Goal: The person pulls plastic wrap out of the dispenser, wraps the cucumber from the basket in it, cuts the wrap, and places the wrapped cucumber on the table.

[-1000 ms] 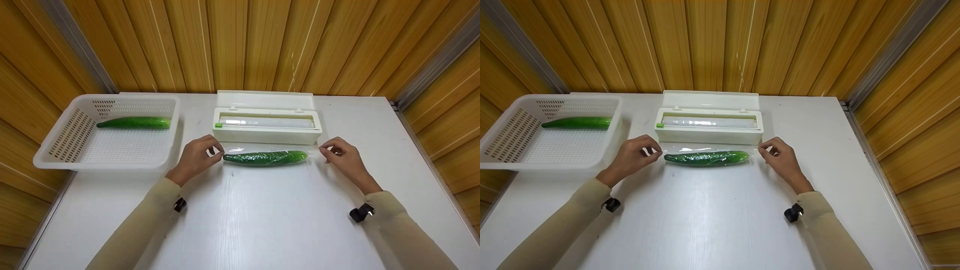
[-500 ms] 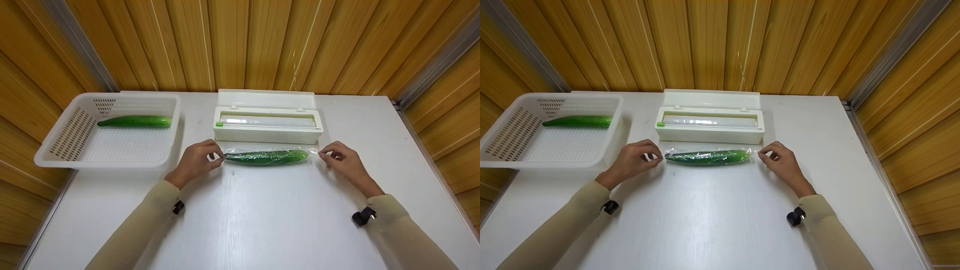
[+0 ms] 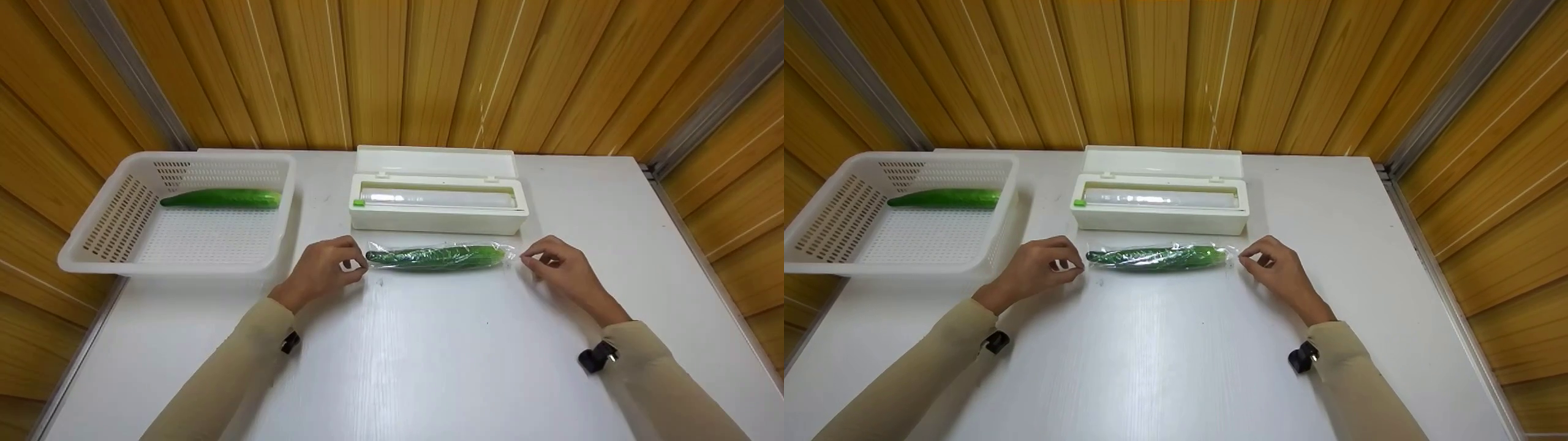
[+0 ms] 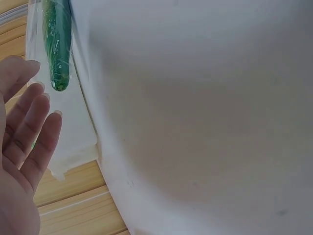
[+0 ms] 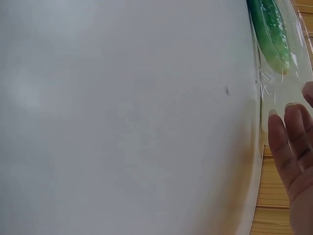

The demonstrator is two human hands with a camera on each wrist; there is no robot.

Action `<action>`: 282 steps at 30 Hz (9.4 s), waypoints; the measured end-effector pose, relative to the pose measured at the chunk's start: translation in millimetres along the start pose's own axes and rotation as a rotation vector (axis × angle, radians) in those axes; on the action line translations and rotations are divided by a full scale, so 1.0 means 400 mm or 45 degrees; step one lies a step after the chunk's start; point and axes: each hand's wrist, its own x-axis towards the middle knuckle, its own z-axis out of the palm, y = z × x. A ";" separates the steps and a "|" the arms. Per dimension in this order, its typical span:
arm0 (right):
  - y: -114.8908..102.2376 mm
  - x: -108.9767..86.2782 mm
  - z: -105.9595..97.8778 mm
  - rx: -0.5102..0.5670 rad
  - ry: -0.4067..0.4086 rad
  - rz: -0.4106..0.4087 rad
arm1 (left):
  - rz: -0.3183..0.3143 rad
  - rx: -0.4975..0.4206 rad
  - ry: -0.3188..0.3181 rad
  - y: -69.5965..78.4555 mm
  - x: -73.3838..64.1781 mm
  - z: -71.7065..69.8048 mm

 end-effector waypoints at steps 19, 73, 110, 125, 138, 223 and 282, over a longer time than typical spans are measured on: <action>0.035 0.007 0.000 -0.127 -0.117 -0.024 | 0.040 0.196 -0.110 -0.016 0.001 0.013; 0.024 0.071 0.038 -0.272 -0.192 0.195 | -0.515 0.129 -0.154 -0.032 0.064 0.064; -0.002 0.091 0.069 -0.296 -0.269 0.176 | -0.470 -0.001 -0.200 -0.052 0.091 0.074; 0.008 0.084 0.074 -0.299 -0.219 0.185 | -0.405 -0.148 -0.187 -0.057 0.078 0.071; 0.013 0.083 0.065 -0.312 -0.297 0.210 | -0.526 -0.425 -0.123 -0.062 0.055 0.073; 0.005 0.082 0.064 -0.353 -0.343 0.092 | -0.111 0.178 -0.326 -0.034 0.058 0.068; 0.021 0.064 0.055 -0.183 -0.392 0.170 | -0.256 0.066 -0.419 -0.056 0.035 0.045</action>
